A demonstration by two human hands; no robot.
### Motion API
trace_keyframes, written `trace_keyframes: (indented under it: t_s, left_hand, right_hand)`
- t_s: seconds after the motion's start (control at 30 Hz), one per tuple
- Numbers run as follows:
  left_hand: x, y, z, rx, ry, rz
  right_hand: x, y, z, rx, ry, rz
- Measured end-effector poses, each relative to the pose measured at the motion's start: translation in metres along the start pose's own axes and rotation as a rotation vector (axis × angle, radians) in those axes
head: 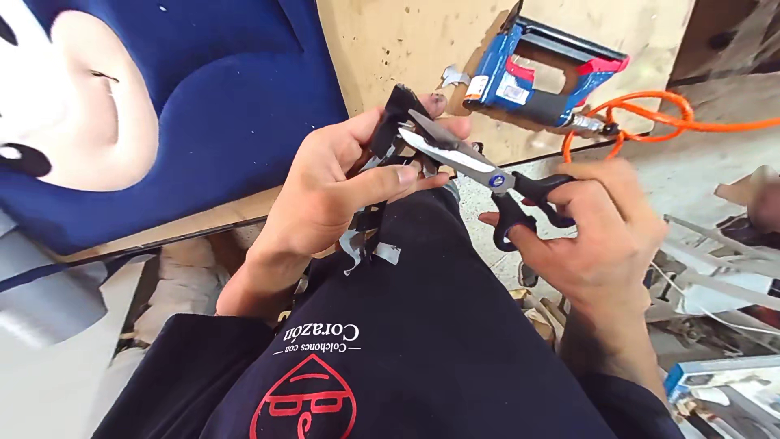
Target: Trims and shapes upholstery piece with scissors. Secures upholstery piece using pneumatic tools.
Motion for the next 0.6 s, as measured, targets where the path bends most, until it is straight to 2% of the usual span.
trace_keyframes:
  t_s: [0.23, 0.4, 0.5, 0.6]
  left_hand:
    - [-0.001, 0.001, 0.001, 0.038, 0.013, 0.006]
    - [-0.002, 0.009, 0.001, 0.114, -0.010, -0.088]
    - [0.000, 0.012, 0.007, 0.077, -0.047, -0.129]
    - [0.002, 0.011, 0.016, 0.066, -0.086, -0.120]
  right_hand:
    - [-0.004, -0.003, -0.003, -0.083, 0.036, 0.006]
    - [-0.008, -0.012, -0.033, -0.236, -0.066, 0.059]
    - [-0.017, -0.035, -0.059, -0.079, -0.192, 0.062]
    - [-0.028, -0.085, -0.076, -0.001, -0.280, 0.186]
Point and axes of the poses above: each hand's wrist, its own x-axis away from the middle knuckle, its own y-axis out of the back of the hand, z = x × y, the point moved 4 cm from there along -x, towards the middle knuckle, and after that the axes turned 11 degrees about -y, right-handed, at the moved point
